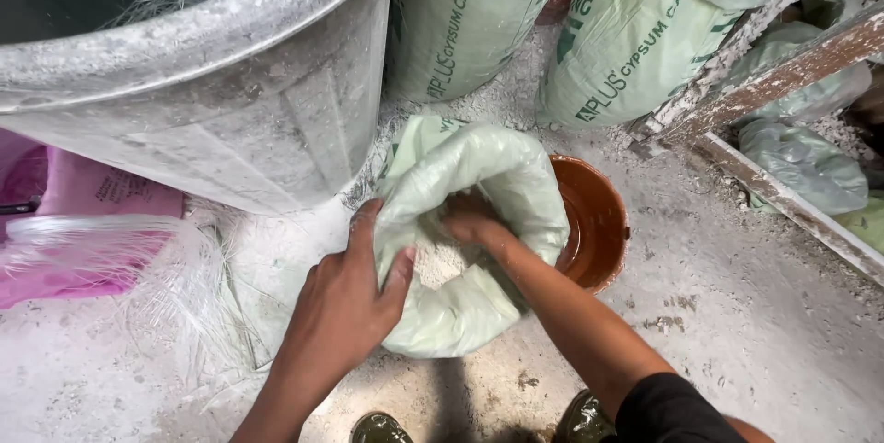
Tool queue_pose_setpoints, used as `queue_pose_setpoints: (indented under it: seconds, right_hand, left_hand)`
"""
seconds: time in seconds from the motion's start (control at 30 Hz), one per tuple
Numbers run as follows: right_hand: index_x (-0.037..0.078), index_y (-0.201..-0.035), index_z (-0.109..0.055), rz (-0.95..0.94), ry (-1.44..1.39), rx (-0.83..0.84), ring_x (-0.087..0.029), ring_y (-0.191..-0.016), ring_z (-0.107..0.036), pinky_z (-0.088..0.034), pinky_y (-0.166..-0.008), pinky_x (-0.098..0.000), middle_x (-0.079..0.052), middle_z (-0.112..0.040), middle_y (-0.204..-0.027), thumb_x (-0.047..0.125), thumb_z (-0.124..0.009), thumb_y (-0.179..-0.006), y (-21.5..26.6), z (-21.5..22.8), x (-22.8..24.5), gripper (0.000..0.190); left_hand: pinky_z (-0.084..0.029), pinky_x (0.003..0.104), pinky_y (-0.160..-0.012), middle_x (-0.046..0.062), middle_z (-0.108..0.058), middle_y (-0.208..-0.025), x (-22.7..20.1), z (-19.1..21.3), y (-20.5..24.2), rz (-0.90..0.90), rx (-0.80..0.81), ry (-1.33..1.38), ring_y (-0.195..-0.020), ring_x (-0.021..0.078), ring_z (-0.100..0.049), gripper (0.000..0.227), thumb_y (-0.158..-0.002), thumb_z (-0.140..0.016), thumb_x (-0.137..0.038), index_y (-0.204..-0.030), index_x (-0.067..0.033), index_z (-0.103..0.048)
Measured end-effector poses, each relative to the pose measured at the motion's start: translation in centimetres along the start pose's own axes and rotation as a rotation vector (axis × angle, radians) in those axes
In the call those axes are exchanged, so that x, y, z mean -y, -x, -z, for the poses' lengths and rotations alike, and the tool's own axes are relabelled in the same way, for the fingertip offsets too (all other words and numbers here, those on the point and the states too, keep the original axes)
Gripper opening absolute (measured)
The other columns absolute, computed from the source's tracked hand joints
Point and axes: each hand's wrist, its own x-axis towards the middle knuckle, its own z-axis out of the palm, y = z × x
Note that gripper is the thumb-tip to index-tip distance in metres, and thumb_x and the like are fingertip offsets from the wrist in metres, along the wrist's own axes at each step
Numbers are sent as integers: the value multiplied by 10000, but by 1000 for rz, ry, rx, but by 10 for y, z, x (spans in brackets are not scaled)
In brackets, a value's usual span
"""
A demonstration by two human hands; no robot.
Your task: The person mixes a white powder with water in an orange bucket using a trowel. They then walk to a tap, fill a pink cup with water, and pour it into the bucket. Finally, they scoop more white powder from a large bag into the bucket and continue mixing.
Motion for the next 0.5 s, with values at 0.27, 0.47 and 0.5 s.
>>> queue_pose_setpoints:
  seconds: [0.27, 0.47, 0.5]
  right_hand:
    - [61, -1369, -607, 113, -609, 662, -335, -1138, -667, -492, -980, -454, -194, -689, -1308, 543, -360, -1002, 48, -120, -11, 654]
    - [59, -1473, -392, -83, -757, 669, -310, -1288, -479, -435, -1046, -451, -172, -456, -1454, 543, -338, -1026, 85, -52, 32, 661]
    - [61, -1449, -410, -61, -727, 627, -308, -1265, -491, -443, -1031, -447, -169, -470, -1428, 528, -353, -1022, 88, -42, 39, 635]
  left_hand:
    - [-569, 427, -675, 253, -741, -900, 1, -16, -10, -232, -432, 543, -674, 364, -766, 428, -982, -559, -183, -1378, -35, -490]
    - [-495, 424, -515, 193, -754, -811, -13, -10, -15, -48, -382, 559, -522, 235, -648, 512, -977, -555, -226, -1448, -72, -425]
    - [-495, 424, -515, 193, -754, -811, -12, -8, -15, -42, -378, 554, -522, 235, -648, 512, -977, -555, -226, -1448, -72, -425]
